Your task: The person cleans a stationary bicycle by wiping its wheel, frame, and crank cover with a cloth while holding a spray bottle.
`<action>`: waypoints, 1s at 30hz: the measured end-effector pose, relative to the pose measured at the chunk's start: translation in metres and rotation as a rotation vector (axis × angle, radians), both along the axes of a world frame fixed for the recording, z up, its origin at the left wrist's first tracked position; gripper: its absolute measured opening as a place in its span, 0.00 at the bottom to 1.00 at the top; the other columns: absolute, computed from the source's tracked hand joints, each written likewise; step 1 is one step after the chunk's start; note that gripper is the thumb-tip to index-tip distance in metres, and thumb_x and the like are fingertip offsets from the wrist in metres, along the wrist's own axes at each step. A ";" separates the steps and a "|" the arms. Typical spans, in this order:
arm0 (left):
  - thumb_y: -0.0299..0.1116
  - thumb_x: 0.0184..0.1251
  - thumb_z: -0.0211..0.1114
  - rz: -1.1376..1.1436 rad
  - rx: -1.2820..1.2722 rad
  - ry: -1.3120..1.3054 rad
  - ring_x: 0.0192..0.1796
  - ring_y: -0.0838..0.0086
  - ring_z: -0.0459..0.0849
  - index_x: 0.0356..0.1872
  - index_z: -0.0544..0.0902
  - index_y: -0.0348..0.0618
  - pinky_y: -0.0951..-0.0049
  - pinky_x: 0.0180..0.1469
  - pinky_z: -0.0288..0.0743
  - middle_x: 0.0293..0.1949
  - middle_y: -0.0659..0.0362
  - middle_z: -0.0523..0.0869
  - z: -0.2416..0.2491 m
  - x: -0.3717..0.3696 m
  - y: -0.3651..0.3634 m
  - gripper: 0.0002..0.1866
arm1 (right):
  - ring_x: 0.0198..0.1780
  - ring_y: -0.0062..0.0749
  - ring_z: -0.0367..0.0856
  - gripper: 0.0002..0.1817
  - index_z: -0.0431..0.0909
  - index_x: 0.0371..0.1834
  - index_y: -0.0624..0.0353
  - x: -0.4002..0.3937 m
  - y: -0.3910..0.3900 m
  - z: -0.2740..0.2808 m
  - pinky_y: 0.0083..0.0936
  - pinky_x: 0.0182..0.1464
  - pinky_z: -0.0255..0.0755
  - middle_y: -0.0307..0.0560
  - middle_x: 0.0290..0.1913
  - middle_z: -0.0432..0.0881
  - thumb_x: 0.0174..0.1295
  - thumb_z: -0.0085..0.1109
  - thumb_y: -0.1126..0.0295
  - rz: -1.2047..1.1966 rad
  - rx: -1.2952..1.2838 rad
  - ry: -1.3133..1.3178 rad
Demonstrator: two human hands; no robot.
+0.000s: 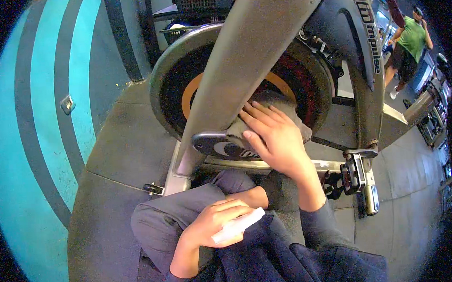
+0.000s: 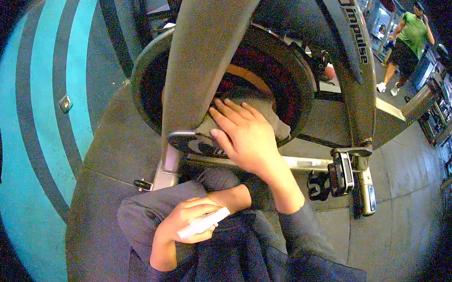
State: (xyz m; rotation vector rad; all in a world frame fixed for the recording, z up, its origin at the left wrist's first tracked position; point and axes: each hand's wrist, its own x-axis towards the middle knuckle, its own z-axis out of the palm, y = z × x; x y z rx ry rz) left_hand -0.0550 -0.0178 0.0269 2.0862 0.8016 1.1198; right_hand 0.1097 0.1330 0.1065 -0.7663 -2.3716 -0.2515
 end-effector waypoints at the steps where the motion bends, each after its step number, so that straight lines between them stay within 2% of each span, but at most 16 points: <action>1: 0.31 0.45 0.69 0.008 0.001 0.015 0.43 0.56 0.82 0.49 0.79 0.38 0.64 0.46 0.75 0.43 0.52 0.83 0.001 0.000 -0.001 0.25 | 0.65 0.44 0.71 0.23 0.74 0.60 0.56 0.002 -0.006 -0.002 0.41 0.68 0.62 0.50 0.62 0.76 0.64 0.54 0.60 -0.013 0.012 -0.003; 6: 0.31 0.45 0.68 0.006 -0.009 0.033 0.44 0.55 0.82 0.49 0.79 0.38 0.63 0.47 0.76 0.44 0.52 0.83 -0.001 -0.002 -0.001 0.25 | 0.66 0.42 0.71 0.25 0.72 0.62 0.56 0.015 -0.033 -0.003 0.41 0.69 0.61 0.49 0.65 0.73 0.61 0.58 0.65 -0.048 -0.029 -0.030; 9: 0.31 0.45 0.68 -0.002 -0.017 0.020 0.45 0.55 0.82 0.50 0.79 0.38 0.63 0.48 0.76 0.45 0.52 0.83 0.000 -0.003 -0.001 0.25 | 0.63 0.46 0.74 0.23 0.74 0.60 0.58 0.022 -0.027 -0.010 0.42 0.66 0.66 0.52 0.64 0.74 0.59 0.59 0.68 0.047 -0.105 0.238; 10: 0.32 0.44 0.69 -0.003 -0.010 0.031 0.45 0.55 0.83 0.50 0.79 0.38 0.63 0.48 0.76 0.45 0.52 0.83 0.000 -0.005 0.000 0.26 | 0.62 0.48 0.75 0.23 0.75 0.58 0.60 0.023 -0.025 -0.012 0.41 0.65 0.68 0.55 0.64 0.74 0.59 0.61 0.67 -0.021 -0.065 0.250; 12: 0.32 0.44 0.69 -0.006 -0.009 0.038 0.45 0.55 0.83 0.50 0.79 0.38 0.63 0.49 0.76 0.46 0.51 0.83 -0.001 -0.007 0.002 0.26 | 0.63 0.50 0.74 0.23 0.75 0.56 0.63 0.020 -0.028 -0.007 0.41 0.65 0.67 0.55 0.63 0.74 0.60 0.61 0.63 -0.079 -0.029 0.099; 18: 0.34 0.43 0.71 -0.023 -0.006 0.033 0.46 0.55 0.83 0.50 0.79 0.38 0.62 0.49 0.76 0.45 0.52 0.84 -0.006 -0.007 0.005 0.27 | 0.62 0.53 0.73 0.28 0.75 0.56 0.66 -0.005 0.005 0.012 0.41 0.65 0.66 0.60 0.60 0.76 0.64 0.53 0.51 -0.024 -0.072 -0.050; 20: 0.35 0.44 0.71 -0.013 -0.022 0.040 0.46 0.55 0.83 0.50 0.79 0.38 0.62 0.50 0.76 0.45 0.52 0.84 -0.008 -0.007 0.004 0.27 | 0.61 0.53 0.73 0.30 0.74 0.56 0.67 -0.011 0.016 0.020 0.42 0.64 0.66 0.62 0.59 0.76 0.64 0.52 0.49 -0.005 -0.130 -0.070; 22: 0.35 0.44 0.70 -0.014 -0.019 0.025 0.46 0.55 0.83 0.50 0.79 0.38 0.62 0.49 0.76 0.45 0.52 0.84 -0.006 -0.007 0.004 0.27 | 0.61 0.54 0.73 0.32 0.73 0.57 0.68 -0.014 0.016 0.034 0.43 0.65 0.64 0.62 0.59 0.76 0.62 0.53 0.48 0.018 -0.367 -0.200; 23: 0.35 0.44 0.70 -0.017 -0.018 0.008 0.45 0.55 0.83 0.50 0.79 0.38 0.63 0.49 0.76 0.45 0.52 0.84 -0.004 -0.006 0.004 0.27 | 0.61 0.54 0.73 0.32 0.73 0.57 0.68 -0.014 0.015 0.030 0.43 0.65 0.64 0.62 0.59 0.76 0.62 0.53 0.48 0.019 -0.366 -0.198; 25: 0.35 0.45 0.70 -0.016 -0.028 0.021 0.44 0.55 0.83 0.50 0.79 0.38 0.63 0.48 0.75 0.44 0.52 0.83 -0.005 -0.005 0.004 0.27 | 0.63 0.51 0.72 0.34 0.72 0.58 0.67 -0.011 0.011 0.013 0.42 0.66 0.64 0.61 0.60 0.76 0.60 0.56 0.47 -0.005 -0.066 -0.118; 28: 0.34 0.45 0.70 -0.015 -0.039 0.023 0.43 0.55 0.82 0.50 0.79 0.37 0.63 0.46 0.75 0.44 0.52 0.83 -0.005 -0.004 0.004 0.26 | 0.65 0.47 0.71 0.34 0.71 0.60 0.66 -0.011 -0.001 0.000 0.40 0.66 0.63 0.58 0.61 0.75 0.58 0.59 0.50 -0.071 0.046 -0.052; 29: 0.34 0.45 0.69 -0.014 -0.037 0.010 0.43 0.55 0.82 0.49 0.79 0.37 0.63 0.46 0.75 0.43 0.52 0.83 -0.005 -0.004 0.004 0.26 | 0.65 0.42 0.71 0.33 0.71 0.61 0.62 -0.012 -0.007 -0.002 0.38 0.67 0.63 0.53 0.63 0.74 0.54 0.63 0.55 -0.112 0.036 -0.050; 30: 0.34 0.45 0.69 -0.009 -0.037 0.012 0.43 0.55 0.82 0.49 0.79 0.37 0.63 0.46 0.75 0.43 0.52 0.83 -0.005 -0.005 0.004 0.26 | 0.65 0.42 0.71 0.33 0.71 0.61 0.62 -0.011 -0.013 -0.005 0.38 0.67 0.63 0.53 0.63 0.74 0.54 0.63 0.55 -0.108 0.036 -0.047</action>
